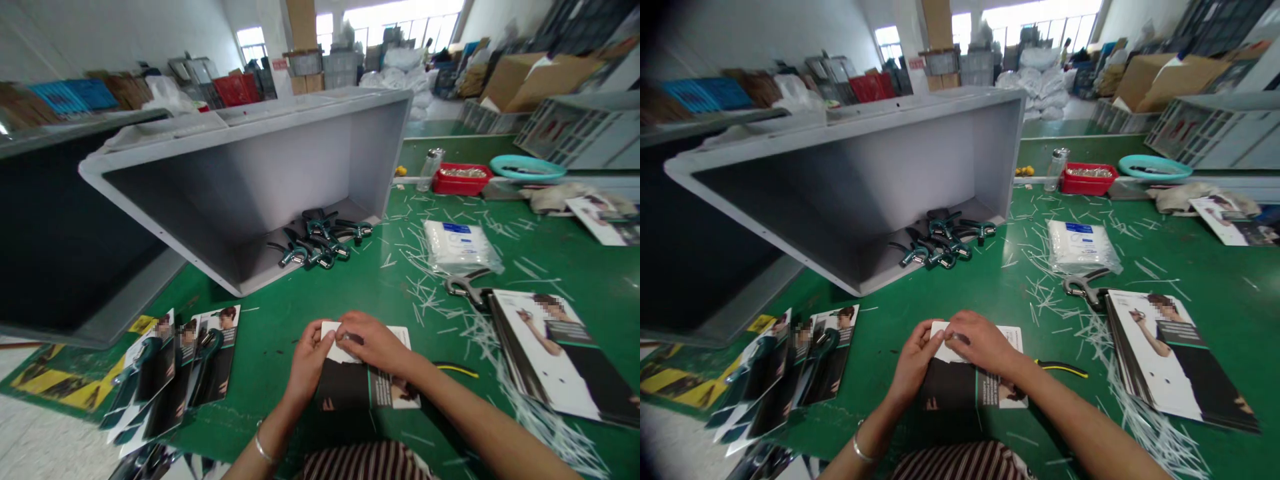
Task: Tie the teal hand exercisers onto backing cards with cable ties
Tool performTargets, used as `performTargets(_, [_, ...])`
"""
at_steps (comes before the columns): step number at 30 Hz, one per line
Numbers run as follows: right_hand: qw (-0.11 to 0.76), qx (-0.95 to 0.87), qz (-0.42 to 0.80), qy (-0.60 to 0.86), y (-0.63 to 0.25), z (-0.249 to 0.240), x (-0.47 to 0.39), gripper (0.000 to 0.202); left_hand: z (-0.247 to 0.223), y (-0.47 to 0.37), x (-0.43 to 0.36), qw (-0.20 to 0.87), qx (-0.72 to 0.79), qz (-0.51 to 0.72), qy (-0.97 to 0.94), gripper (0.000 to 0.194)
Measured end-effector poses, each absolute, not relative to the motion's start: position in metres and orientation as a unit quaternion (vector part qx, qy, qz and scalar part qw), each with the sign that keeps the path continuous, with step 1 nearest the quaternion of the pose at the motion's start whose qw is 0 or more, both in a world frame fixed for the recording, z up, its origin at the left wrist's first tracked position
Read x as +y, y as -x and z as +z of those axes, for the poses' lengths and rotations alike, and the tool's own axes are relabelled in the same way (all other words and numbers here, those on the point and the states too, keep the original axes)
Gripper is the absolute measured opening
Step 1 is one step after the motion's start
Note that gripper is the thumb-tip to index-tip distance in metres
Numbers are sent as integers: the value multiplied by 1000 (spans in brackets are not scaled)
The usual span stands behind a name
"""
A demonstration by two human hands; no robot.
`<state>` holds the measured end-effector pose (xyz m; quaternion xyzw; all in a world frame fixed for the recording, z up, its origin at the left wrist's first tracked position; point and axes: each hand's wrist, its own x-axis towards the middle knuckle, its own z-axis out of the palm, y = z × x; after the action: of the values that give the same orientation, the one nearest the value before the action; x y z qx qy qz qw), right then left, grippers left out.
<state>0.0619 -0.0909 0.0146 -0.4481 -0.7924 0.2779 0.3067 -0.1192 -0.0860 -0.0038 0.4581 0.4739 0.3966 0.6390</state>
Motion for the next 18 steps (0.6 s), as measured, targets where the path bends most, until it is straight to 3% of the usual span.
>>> performTargets(3, [292, -818, 237, 436, -63, 12, -91, 9, -9, 111, -85, 638, 486, 413, -432, 38])
performTargets(11, [354, -774, 191, 489, -120, 29, -62, 20, -30, 115, -76, 574, 517, 571, -278, 40])
performTargets(13, [346, -750, 202, 526, -133, 20, -32, 31, -35, 124, -76, 615, 520, 513, -297, 46])
performTargets(16, [310, -722, 173, 594, -137, -1, 24, 30, -39, 129, -79, 708, 494, 361, -353, 50])
performTargets(18, [295, -726, 132, 607, -132, -14, 60, 33, -41, 124, -79, 721, 484, 343, -359, 48])
